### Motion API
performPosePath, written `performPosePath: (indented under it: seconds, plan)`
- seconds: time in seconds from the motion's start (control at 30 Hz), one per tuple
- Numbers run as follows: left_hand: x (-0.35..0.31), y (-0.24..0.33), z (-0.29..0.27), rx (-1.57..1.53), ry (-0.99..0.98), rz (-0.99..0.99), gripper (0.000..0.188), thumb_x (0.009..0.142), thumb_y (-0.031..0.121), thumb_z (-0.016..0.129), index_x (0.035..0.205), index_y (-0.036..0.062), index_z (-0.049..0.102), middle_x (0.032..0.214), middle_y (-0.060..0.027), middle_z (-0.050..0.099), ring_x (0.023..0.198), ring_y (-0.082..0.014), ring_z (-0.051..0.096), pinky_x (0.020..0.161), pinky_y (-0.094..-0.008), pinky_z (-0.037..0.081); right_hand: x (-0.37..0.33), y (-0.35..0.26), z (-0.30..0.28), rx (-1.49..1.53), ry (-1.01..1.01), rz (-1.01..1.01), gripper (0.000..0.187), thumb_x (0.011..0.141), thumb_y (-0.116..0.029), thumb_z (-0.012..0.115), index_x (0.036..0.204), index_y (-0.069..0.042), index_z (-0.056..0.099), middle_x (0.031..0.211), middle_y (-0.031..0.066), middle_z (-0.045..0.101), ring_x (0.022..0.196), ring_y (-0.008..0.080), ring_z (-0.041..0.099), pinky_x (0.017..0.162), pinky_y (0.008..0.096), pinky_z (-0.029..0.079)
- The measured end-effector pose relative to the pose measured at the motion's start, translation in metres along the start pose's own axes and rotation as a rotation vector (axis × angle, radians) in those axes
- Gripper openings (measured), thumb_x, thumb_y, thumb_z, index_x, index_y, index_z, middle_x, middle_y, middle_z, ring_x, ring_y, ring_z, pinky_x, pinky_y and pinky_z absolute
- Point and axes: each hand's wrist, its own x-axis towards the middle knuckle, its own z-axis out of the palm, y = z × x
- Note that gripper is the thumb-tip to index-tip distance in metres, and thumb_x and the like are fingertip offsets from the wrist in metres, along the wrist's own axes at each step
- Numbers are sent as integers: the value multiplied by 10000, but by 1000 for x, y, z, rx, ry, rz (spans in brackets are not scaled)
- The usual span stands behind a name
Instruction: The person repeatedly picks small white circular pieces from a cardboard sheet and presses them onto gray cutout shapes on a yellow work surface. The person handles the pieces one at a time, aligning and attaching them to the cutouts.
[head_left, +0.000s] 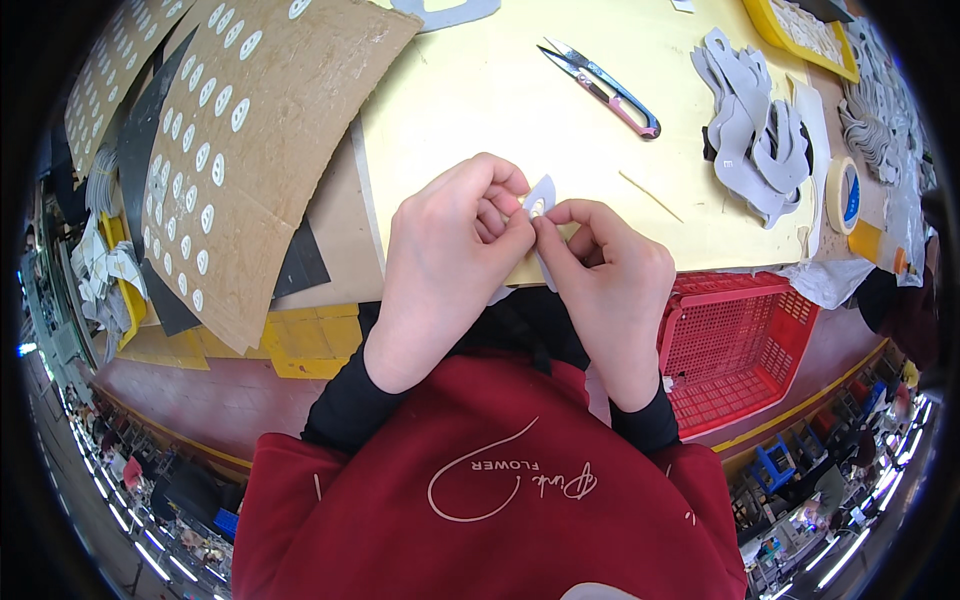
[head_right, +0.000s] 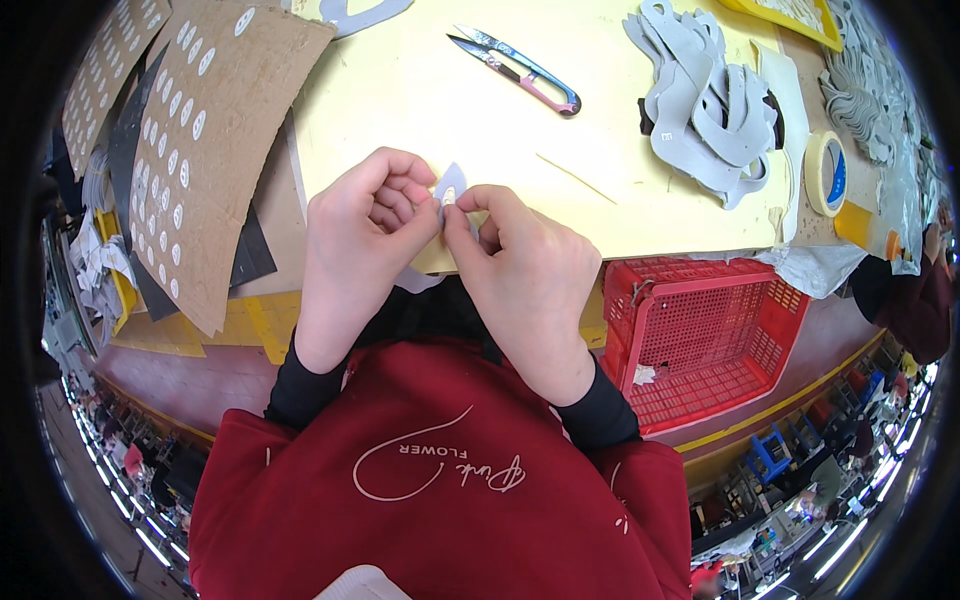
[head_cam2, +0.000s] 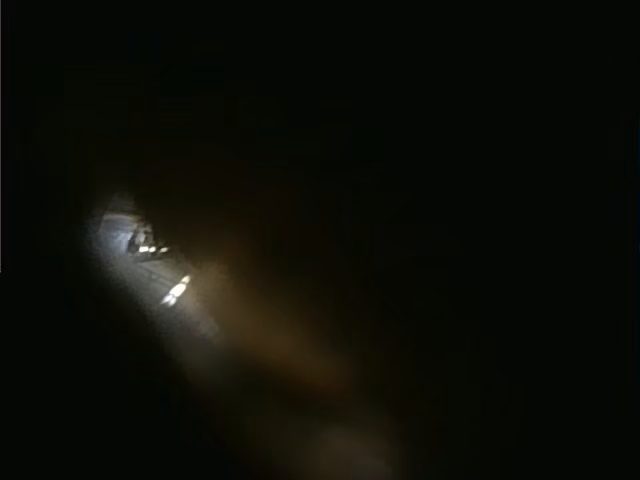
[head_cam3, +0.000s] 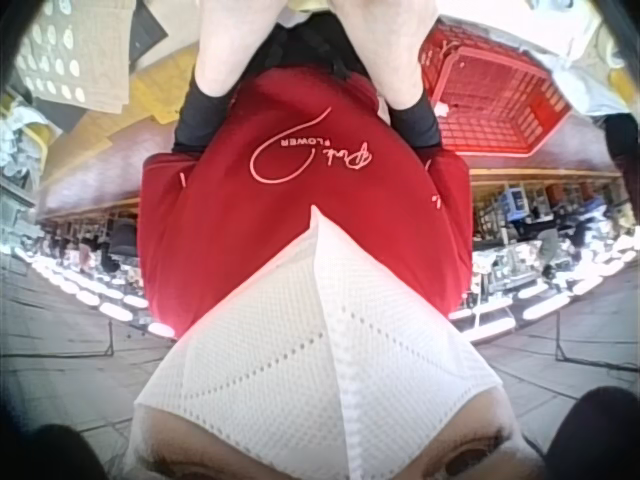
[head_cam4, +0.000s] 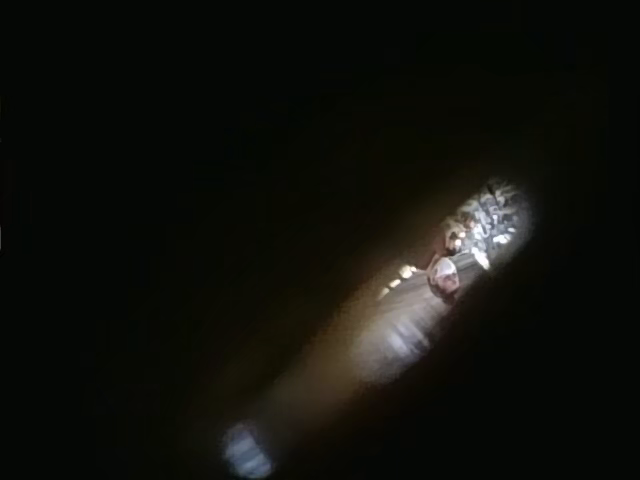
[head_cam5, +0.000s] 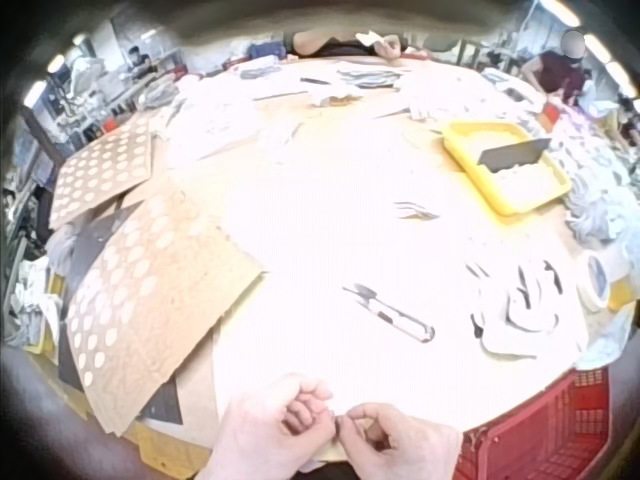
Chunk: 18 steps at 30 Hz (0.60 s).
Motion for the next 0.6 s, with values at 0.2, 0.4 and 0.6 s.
performPosePath:
  seconds: [0.2, 0.4, 0.6]
  plan:
    - [2, -1, -4, -75, -43, -34, 213, 820, -34, 699, 1016, 20, 633, 782, -7, 633, 656, -44, 586, 591, -193, 487, 0, -1, 0, -22, 10, 7, 107, 805, -149, 799, 839, -114, 705, 527, -25, 554, 457, 113, 546, 452, 277, 396]
    - [2, 1, -4, -91, -45, -50, 225, 824, -30, 700, 1028, 26, 622, 775, 27, 619, 650, -2, 533, 571, -163, 438, -1, 0, 1, -12, 5, 42, 115, 798, -181, 804, 824, -144, 699, 527, -26, 557, 450, 149, 570, 443, 305, 408]
    - [0, 2, 3, -16, 7, -52, 191, 814, -29, 700, 955, 30, 586, 750, 28, 601, 630, 3, 511, 556, -166, 427, 1, -3, -1, -19, -6, 54, 111, 805, -187, 801, 822, -143, 700, 525, -24, 557, 451, 152, 574, 445, 305, 413]
